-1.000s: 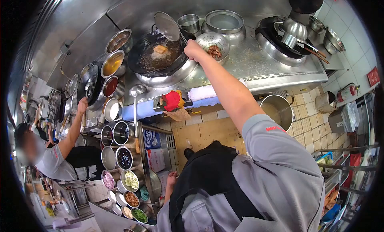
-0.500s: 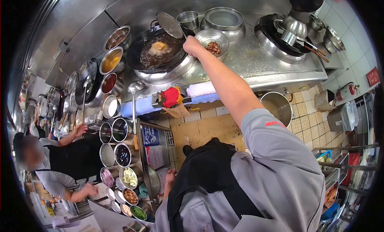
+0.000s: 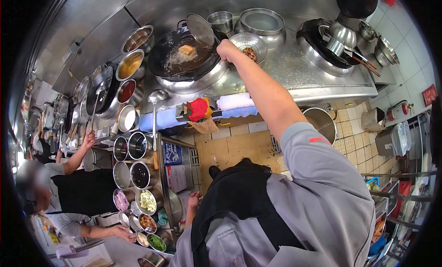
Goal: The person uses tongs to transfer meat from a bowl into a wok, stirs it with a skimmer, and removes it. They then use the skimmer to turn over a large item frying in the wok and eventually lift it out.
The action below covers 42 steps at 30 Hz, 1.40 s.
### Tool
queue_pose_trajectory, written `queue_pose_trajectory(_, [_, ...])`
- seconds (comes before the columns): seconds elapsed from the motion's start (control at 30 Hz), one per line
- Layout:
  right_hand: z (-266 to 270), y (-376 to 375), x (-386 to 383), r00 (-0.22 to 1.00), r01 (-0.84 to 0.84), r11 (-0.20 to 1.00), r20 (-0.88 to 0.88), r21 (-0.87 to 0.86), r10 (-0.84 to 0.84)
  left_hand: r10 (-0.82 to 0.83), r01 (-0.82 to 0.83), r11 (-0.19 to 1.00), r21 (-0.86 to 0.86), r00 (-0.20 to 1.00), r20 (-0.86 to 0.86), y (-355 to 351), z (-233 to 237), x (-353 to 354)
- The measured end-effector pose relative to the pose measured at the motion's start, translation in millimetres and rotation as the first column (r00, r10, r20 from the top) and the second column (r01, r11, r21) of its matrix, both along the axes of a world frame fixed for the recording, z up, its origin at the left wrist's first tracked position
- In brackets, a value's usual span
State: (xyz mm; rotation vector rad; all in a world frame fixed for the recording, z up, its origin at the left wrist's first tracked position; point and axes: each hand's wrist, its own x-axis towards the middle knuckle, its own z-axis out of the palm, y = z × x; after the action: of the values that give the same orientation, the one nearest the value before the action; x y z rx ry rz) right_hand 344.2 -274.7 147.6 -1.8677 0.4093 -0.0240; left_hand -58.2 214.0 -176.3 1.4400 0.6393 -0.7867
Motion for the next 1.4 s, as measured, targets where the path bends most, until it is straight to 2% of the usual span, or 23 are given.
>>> queue_pose_trajectory(0.03, [-2.1, -4.0, 4.4, 1.0, -0.003, 1.0, -0.002, -0.001, 0.003, 0.003, -0.003, 1.0, -0.001, 1.0, -0.002, -0.4, 1.2, -0.6])
queue_pose_trajectory(0.1, [-4.2, -12.0, 11.9, 0.999, -0.036, 0.903, 0.028, 0.428, 0.026, -0.189, 0.177, 0.951, 0.253, 0.982, 0.024, -10.3, 21.6, -0.4])
queue_pose_trajectory(0.13, [-5.1, -15.2, 16.8, 0.999, -0.045, 0.858, 0.018, 0.511, 0.042, -0.188, 0.177, 0.952, 0.251, 0.982, 0.018, -11.3, 22.5, -0.8])
queue_pose_trajectory(0.2, [0.4, -10.8, 12.1, 0.999, 0.0, 0.881, 0.03, 0.474, -0.017, -0.128, 0.126, 0.986, 0.111, 0.992, 0.009, -5.4, 11.6, 0.3])
queue_pose_trajectory(0.23, [4.2, -8.6, 9.8, 0.996, 0.046, 0.898, 0.053, 0.437, -0.077, -0.131, 0.129, 0.985, 0.112, 0.991, 0.007, -1.8, 7.3, -1.1])
queue_pose_trajectory(0.27, [-2.9, -9.0, 14.9, 0.995, 0.053, 0.983, 0.079, 0.178, -0.068, -0.164, 0.159, 0.971, 0.179, 0.986, 0.012, -8.7, 21.5, 2.9])
queue_pose_trajectory(0.3, [2.3, -7.1, 9.2, 0.994, 0.055, 0.983, 0.081, 0.178, -0.07, -0.195, 0.186, 0.952, 0.245, 0.981, 0.015, -11.3, 26.1, 4.9])
queue_pose_trajectory(0.37, [9.7, -0.1, -3.2, 0.998, 0.062, 0.985, 0.032, -0.164, -0.058, -0.184, 0.172, 0.957, 0.234, 0.982, 0.032, -16.4, 34.3, 8.4])
queue_pose_trajectory(0.43, [11.9, -1.5, -5.8, 0.999, 0.033, 0.989, 0.022, -0.142, -0.031, -0.169, 0.154, 0.963, 0.223, 0.985, 0.047, -20.1, 42.6, 11.0])
queue_pose_trajectory(0.47, [8.3, -4.8, 0.1, 1.0, 0.017, 0.992, 0.002, 0.123, -0.017, -0.199, 0.18, 0.951, 0.252, 0.979, 0.052, -20.8, 47.3, 11.6])
queue_pose_trajectory(0.5, [6.2, -7.8, 4.5, 1.0, 0.005, 0.925, -0.017, 0.379, 0.002, -0.229, 0.205, 0.937, 0.281, 0.972, 0.055, -20.5, 48.0, 10.5])
queue_pose_trajectory(0.53, [2.9, -10.9, 8.0, 1.0, -0.017, 0.848, 0.017, 0.529, 0.01, -0.225, 0.203, 0.939, 0.279, 0.973, 0.052, -18.4, 41.7, 9.7])
queue_pose_trajectory(0.63, [15.5, -6.7, -2.3, 0.997, -0.005, 0.803, 0.061, 0.596, -0.039, -0.159, 0.152, 0.975, 0.163, 0.987, 0.035, 3.6, -5.4, 1.0])
queue_pose_trajectory(0.7, [16.0, -0.9, -1.6, 0.995, 0.031, 0.832, 0.064, 0.554, -0.08, -0.12, 0.114, 0.985, 0.129, 0.992, 0.041, 2.4, -2.4, 0.4])
queue_pose_trajectory(0.73, [14.9, 3.0, -3.1, 0.993, 0.058, 0.95, 0.082, 0.308, -0.088, -0.12, 0.113, 0.985, 0.128, 0.992, 0.043, 2.3, -0.6, 0.1])
queue_pose_trajectory(0.77, [15.9, 5.8, -4.4, 0.991, 0.086, 0.996, 0.103, 0.039, -0.09, -0.168, 0.157, 0.971, 0.18, 0.985, 0.046, -5.2, 17.7, 2.1])
queue_pose_trajectory(0.9, [-2.1, -5.7, 9.4, 0.999, 0.048, 0.992, 0.019, 0.118, -0.051, -0.209, 0.186, 0.932, 0.311, 0.977, 0.041, -20.7, 50.2, 6.1])
queue_pose_trajectory(0.93, [-8.8, -18.6, 15.0, 0.999, -0.045, 0.937, 0.034, 0.346, 0.035, -0.198, 0.176, 0.934, 0.309, 0.979, 0.042, -22.3, 54.1, 6.8])
queue_pose_trajectory(0.97, [-13.3, -22.6, 20.1, 0.991, -0.134, 0.823, 0.064, 0.552, 0.118, -0.208, 0.189, 0.933, 0.306, 0.978, 0.032, -23.5, 56.4, 6.4])
queue_pose_trajectory(1.03, [24.0, -6.9, -9.4, 0.999, 0.034, 0.796, 0.006, 0.604, -0.046, -0.201, 0.187, 0.936, 0.298, 0.979, 0.016, -26.9, 58.4, 4.7])
queue_pose_trajectory(1.13, [23.7, -4.2, -8.8, 0.998, 0.025, 0.839, 0.041, 0.544, -0.057, -0.192, 0.186, 0.93, 0.317, 0.981, -0.012, -25.9, 56.6, 4.1])
queue_pose_trajectory(1.2, [17.9, -4.1, -4.0, 0.998, 0.01, 0.939, 0.061, 0.342, -0.033, -0.171, 0.167, 0.937, 0.306, 0.985, -0.015, -22.5, 48.8, 4.1])
queue_pose_trajectory(1.4, [10.2, 8.8, -19.9, 0.997, -0.046, 0.938, 0.08, 0.343, 0.02, -0.183, 0.174, 0.931, 0.322, 0.983, 0.0, -26.8, 42.4, 6.7])
